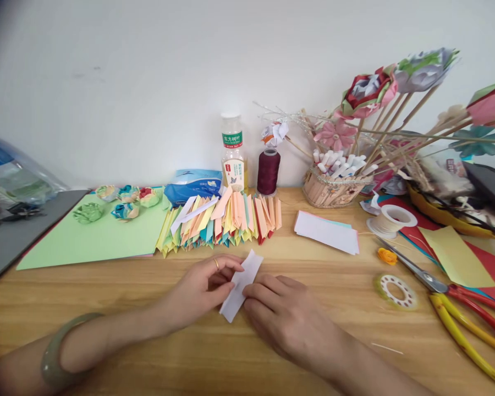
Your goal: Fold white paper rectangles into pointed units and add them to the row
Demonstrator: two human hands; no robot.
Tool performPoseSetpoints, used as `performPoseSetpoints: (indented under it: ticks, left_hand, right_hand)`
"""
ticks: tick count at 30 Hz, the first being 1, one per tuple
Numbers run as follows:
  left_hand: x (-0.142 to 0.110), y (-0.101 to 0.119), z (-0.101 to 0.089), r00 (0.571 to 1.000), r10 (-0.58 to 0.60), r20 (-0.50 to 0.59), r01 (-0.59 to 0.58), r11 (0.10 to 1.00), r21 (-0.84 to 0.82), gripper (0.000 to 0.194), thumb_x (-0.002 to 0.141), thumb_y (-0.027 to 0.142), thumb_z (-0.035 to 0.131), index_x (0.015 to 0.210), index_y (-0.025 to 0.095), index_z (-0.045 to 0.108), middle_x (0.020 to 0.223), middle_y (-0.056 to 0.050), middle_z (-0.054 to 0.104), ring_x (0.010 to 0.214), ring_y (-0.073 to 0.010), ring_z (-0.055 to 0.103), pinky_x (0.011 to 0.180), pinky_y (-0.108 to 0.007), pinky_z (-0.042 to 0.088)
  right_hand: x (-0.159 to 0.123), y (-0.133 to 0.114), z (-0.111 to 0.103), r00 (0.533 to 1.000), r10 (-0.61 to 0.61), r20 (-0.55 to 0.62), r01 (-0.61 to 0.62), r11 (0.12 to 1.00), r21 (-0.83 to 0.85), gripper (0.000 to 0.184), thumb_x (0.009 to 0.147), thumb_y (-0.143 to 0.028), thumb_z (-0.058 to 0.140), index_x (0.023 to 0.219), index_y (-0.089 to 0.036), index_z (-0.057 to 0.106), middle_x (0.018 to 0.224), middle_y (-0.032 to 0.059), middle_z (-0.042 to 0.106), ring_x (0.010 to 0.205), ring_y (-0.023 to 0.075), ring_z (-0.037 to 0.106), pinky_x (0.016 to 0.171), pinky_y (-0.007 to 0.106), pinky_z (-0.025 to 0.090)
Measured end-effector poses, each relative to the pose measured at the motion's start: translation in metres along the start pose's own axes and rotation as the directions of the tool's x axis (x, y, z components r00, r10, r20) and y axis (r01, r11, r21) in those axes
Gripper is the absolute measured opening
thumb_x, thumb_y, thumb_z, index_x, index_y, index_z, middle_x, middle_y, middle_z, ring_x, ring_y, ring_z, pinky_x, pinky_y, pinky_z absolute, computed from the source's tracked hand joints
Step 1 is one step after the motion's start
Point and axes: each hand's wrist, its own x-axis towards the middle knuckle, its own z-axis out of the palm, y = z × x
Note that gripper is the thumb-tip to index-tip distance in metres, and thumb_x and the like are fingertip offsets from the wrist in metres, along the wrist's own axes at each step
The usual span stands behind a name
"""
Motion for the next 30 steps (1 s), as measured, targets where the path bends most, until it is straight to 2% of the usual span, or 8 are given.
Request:
performPoseSetpoints:
  ticks: [2,4,8,11,15,19,24,30]
  left_hand:
    - [0.001,0.0,-0.001,0.999,-0.041,0.021,0.042,0.997,-0.064,0.024,0.08,0.008,0.05,0.101,0.016,0.058,0.098,-0.006,0.063,0.085,-0.0164,0.062,0.075,-0.032,0.051]
    - [0.002,0.0,-0.002,1.0,-0.021,0.023,0.023,0.997,-0.068,0.022,0.08,0.008,0.05,0.098,0.016,0.061,0.104,-0.007,0.063,0.09,-0.0172,0.062,0.079,-0.032,0.051]
    - [0.0,0.003,-0.004,0.993,0.11,-0.03,-0.106,0.988,0.109,0.017,0.081,0.012,0.052,0.088,0.017,0.066,0.111,-0.006,0.062,0.104,-0.0176,0.058,0.09,-0.032,0.046]
    - [-0.002,0.005,-0.004,0.99,0.134,-0.045,-0.122,0.97,0.209,0.015,0.081,0.017,0.056,0.09,0.017,0.067,0.11,-0.006,0.063,0.101,-0.0176,0.06,0.089,-0.031,0.048]
    - [-0.003,0.005,-0.003,0.994,0.11,-0.011,-0.1,0.941,0.322,0.032,0.072,0.017,0.063,0.104,0.016,0.065,0.119,-0.008,0.059,0.107,-0.0204,0.057,0.092,-0.033,0.047]
    - [-0.002,0.006,-0.004,0.983,0.141,0.12,-0.18,0.879,0.441,0.048,0.072,0.013,0.06,0.12,0.017,0.057,0.129,-0.006,0.054,0.119,-0.0208,0.049,0.105,-0.037,0.035]
    - [-0.002,0.009,-0.007,0.976,0.146,0.16,-0.201,0.887,0.417,0.044,0.076,0.016,0.059,0.12,0.017,0.057,0.128,-0.006,0.055,0.118,-0.0195,0.049,0.104,-0.035,0.036]
    - [-0.003,0.011,-0.008,0.976,0.15,0.155,-0.201,0.895,0.397,0.043,0.078,0.014,0.056,0.12,0.017,0.056,0.121,-0.007,0.059,0.111,-0.019,0.053,0.1,-0.035,0.04]
  right_hand:
    - [-0.001,0.0,-0.001,1.0,-0.009,0.009,0.009,1.0,-0.027,0.015,0.087,-0.013,0.049,0.099,-0.016,0.057,0.095,0.0065,0.067,0.083,0.0173,0.059,0.069,0.031,0.046]
    - [-0.001,0.001,-0.002,0.999,0.001,0.032,0.001,0.999,-0.04,0.015,0.089,-0.013,0.047,0.101,-0.016,0.056,0.092,0.0065,0.067,0.08,0.017,0.059,0.066,0.03,0.047]
    - [0.0,0.004,-0.008,0.999,-0.023,0.046,0.026,0.998,-0.065,0.024,0.094,-0.011,0.034,0.1,-0.014,0.056,0.093,0.0082,0.067,0.082,0.0176,0.059,0.067,0.031,0.048]
    - [-0.001,0.006,-0.011,0.999,-0.03,0.043,0.036,0.99,-0.137,0.026,0.095,-0.012,0.031,0.096,-0.014,0.057,0.092,0.0086,0.067,0.083,0.0185,0.059,0.068,0.032,0.048]
    - [-0.001,0.004,-0.014,0.997,-0.037,0.068,0.049,0.979,-0.195,0.024,0.093,-0.012,0.035,0.086,-0.015,0.058,0.09,0.0082,0.067,0.079,0.0189,0.058,0.063,0.032,0.045]
    - [0.001,0.003,-0.014,0.993,-0.085,0.077,0.096,0.984,-0.15,0.018,0.091,-0.014,0.042,0.095,-0.015,0.059,0.087,0.0059,0.067,0.081,0.0188,0.056,0.067,0.033,0.043]
    - [0.002,0.004,-0.012,0.994,-0.055,0.096,0.065,0.992,-0.105,0.019,0.091,-0.015,0.042,0.084,-0.017,0.06,0.078,0.0055,0.064,0.08,0.0173,0.056,0.068,0.031,0.042]
    - [0.002,0.003,-0.013,0.994,-0.004,0.107,0.011,0.998,-0.057,0.017,0.09,-0.025,0.047,0.096,-0.015,0.06,0.082,0.0064,0.065,0.08,0.0196,0.057,0.068,0.034,0.044]
